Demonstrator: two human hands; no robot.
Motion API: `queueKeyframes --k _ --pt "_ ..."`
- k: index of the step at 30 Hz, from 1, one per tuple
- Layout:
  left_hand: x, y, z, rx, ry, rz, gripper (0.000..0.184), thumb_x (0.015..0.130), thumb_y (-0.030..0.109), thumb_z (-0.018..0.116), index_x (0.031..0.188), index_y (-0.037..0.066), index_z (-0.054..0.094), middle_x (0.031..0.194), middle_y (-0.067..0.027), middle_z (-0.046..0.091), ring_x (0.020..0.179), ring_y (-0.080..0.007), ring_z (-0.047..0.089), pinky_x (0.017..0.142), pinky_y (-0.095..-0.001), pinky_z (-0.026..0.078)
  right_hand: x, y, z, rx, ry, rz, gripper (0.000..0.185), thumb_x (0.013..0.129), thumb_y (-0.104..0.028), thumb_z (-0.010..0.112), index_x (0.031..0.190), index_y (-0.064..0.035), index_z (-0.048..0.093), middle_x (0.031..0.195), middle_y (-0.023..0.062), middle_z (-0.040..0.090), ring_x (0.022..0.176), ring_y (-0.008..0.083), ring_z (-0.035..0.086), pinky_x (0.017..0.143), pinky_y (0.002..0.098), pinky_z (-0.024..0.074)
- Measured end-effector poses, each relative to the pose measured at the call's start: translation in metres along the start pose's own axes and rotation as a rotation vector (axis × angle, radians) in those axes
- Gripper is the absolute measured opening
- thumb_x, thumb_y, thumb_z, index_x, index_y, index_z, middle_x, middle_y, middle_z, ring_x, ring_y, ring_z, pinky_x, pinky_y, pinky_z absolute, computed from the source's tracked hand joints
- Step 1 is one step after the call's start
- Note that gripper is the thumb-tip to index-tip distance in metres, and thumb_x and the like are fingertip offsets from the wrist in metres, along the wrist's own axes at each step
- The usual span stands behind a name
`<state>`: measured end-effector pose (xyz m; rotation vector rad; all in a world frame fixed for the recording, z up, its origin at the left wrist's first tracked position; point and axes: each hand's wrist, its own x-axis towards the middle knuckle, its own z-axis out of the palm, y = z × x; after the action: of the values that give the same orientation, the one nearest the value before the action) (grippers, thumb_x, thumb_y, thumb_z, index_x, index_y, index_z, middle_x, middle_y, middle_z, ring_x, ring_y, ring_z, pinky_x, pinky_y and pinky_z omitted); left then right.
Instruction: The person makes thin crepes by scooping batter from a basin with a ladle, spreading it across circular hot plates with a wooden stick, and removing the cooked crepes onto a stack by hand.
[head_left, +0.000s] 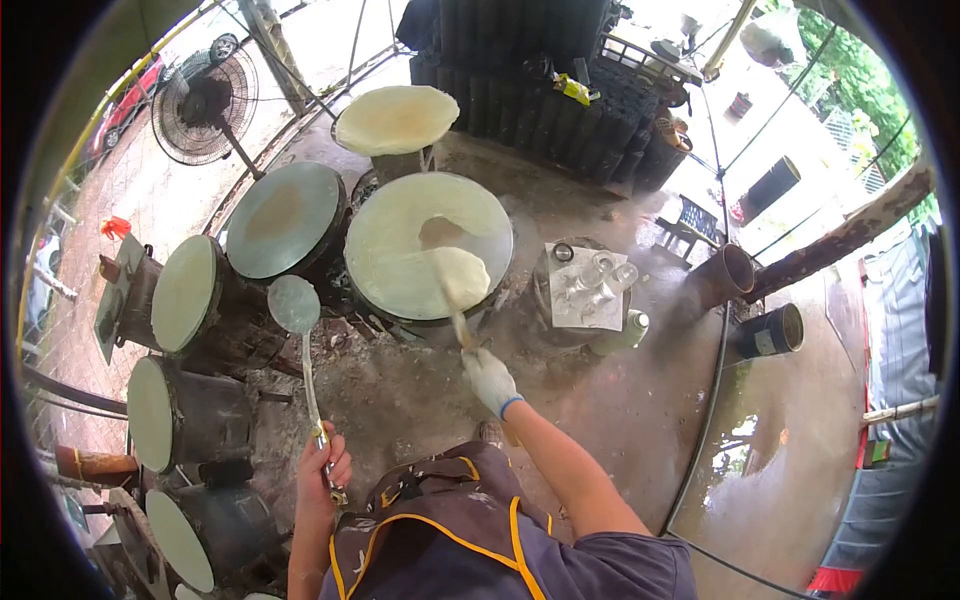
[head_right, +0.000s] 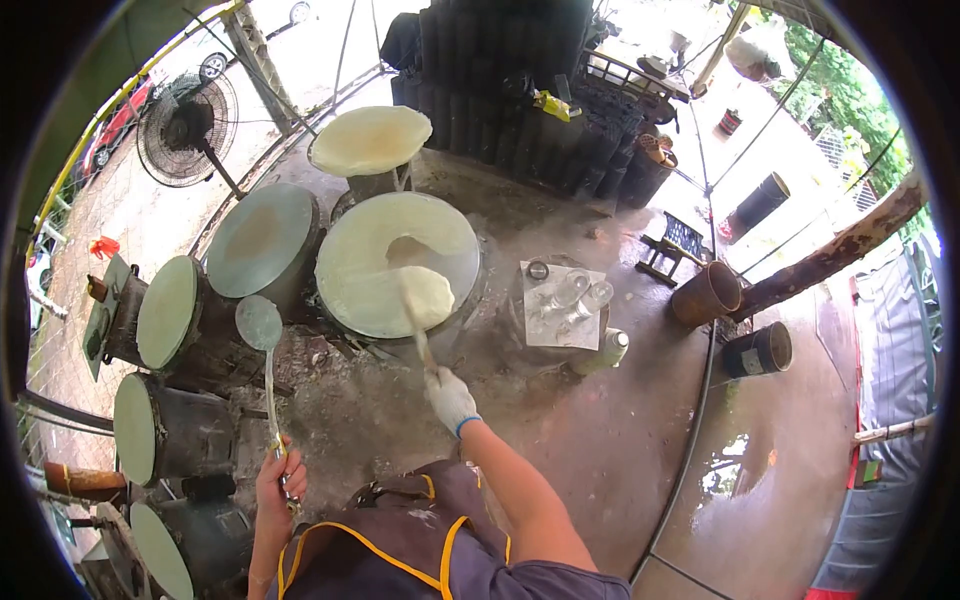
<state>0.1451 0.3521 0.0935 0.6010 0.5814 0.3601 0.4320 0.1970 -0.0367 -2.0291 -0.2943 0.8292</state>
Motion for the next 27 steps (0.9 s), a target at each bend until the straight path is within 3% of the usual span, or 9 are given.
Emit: queueKeyframes --k 2,6,9,11,13,19,21,24,27 --pt "-0.001 -0.012 0.026 -0.013 0.041 -0.008 0.026 0.092 0.013 0.054 0.116 0.008 0.048 0.074 -0.0020 0.040 0.049 -0.0078 0.037 0.042 -0.0225 0.033 -0.002 0.018 -0.024 -0.322 -0.066 -0.169 0.038 0.094 -0.033 0.045 0.117 -0.0063 0.057 0.091 0.0215 0.065 0.085 0.0372 0.064 0.076 0.0466 0.0479" --pt "0.004 -0.028 0.055 -0.014 0.073 -0.012 0.025 0.090 0.010 0.054 0.115 0.008 0.049 0.079 -0.0027 0.044 0.051 -0.0074 0.038 0.043 -0.0213 0.034 0.061 0.000 -0.058 -0.339 0.090 -0.102 0.034 0.093 -0.033 0.046 0.108 -0.0052 0.058 0.096 0.0257 0.063 0.095 0.0424 0.060 0.080 0.0500 0.0462" --pt "0.005 -0.034 0.058 -0.032 0.100 0.014 0.026 0.088 0.007 0.054 0.114 0.007 0.049 0.082 -0.0037 0.046 0.051 -0.0075 0.039 0.043 -0.0210 0.034 0.067 -0.014 -0.063 -0.223 0.039 -0.222 0.032 0.092 -0.032 0.047 0.105 -0.0045 0.058 0.097 0.0251 0.063 0.096 0.0427 0.059 0.081 0.0501 0.0463" --pt "0.008 -0.034 0.056 -0.065 0.099 0.030 0.027 0.088 0.006 0.054 0.114 0.006 0.048 0.083 -0.0045 0.047 0.050 -0.0080 0.040 0.042 -0.0211 0.034 0.039 -0.005 -0.072 -0.407 -0.256 -0.392 0.033 0.092 -0.032 0.048 0.108 -0.0059 0.058 0.105 0.0229 0.062 0.102 0.0407 0.058 0.086 0.0466 0.0462" --pt "0.010 -0.033 0.050 -0.093 0.110 0.042 0.027 0.087 0.004 0.054 0.113 0.005 0.048 0.083 -0.0052 0.048 0.049 -0.0085 0.040 0.041 -0.0213 0.035 0.024 0.027 -0.066 -0.402 -0.378 -0.261 0.036 0.091 -0.036 0.048 0.112 -0.0090 0.058 0.107 0.0220 0.062 0.102 0.0402 0.058 0.088 0.0468 0.0452" --pt "0.025 -0.016 0.031 -0.144 0.153 0.039 0.027 0.086 0.002 0.052 0.112 0.002 0.048 0.081 -0.0063 0.049 0.047 -0.0098 0.041 0.038 -0.0221 0.036 0.086 0.028 -0.080 -0.318 0.205 -0.196 0.038 0.093 -0.036 0.046 0.123 -0.0141 0.052 0.103 0.0261 0.062 0.098 0.0433 0.059 0.082 0.0497 0.0465" --pt "0.029 -0.009 0.023 -0.138 0.144 0.028 0.027 0.086 0.001 0.052 0.112 0.002 0.048 0.081 -0.0065 0.049 0.047 -0.0098 0.041 0.038 -0.0221 0.035 0.115 -0.019 -0.085 -0.339 0.246 -0.100 0.042 0.093 -0.036 0.045 0.131 -0.0174 0.047 0.103 0.0270 0.061 0.097 0.0431 0.060 0.081 0.0501 0.0470" --pt "0.037 0.001 0.013 -0.091 0.160 -0.026 0.027 0.085 0.000 0.052 0.112 0.002 0.049 0.079 -0.0067 0.050 0.046 -0.0098 0.041 0.037 -0.0220 0.033 0.141 -0.030 -0.062 -0.318 0.285 -0.103 0.045 0.094 -0.039 0.043 0.135 -0.0193 0.046 0.107 0.0287 0.059 0.099 0.0442 0.058 0.083 0.0503 0.0464" --pt "0.047 0.007 -0.008 -0.076 0.132 -0.095 0.024 0.087 0.001 0.052 0.111 0.003 0.049 0.078 -0.0065 0.050 0.046 -0.0096 0.039 0.037 -0.0220 0.032 0.114 -0.009 -0.022 -0.289 0.295 -0.288 0.045 0.095 -0.035 0.047 0.138 -0.0212 0.045 0.107 0.0224 0.064 0.090 0.0359 0.064 0.079 0.0419 0.0498"
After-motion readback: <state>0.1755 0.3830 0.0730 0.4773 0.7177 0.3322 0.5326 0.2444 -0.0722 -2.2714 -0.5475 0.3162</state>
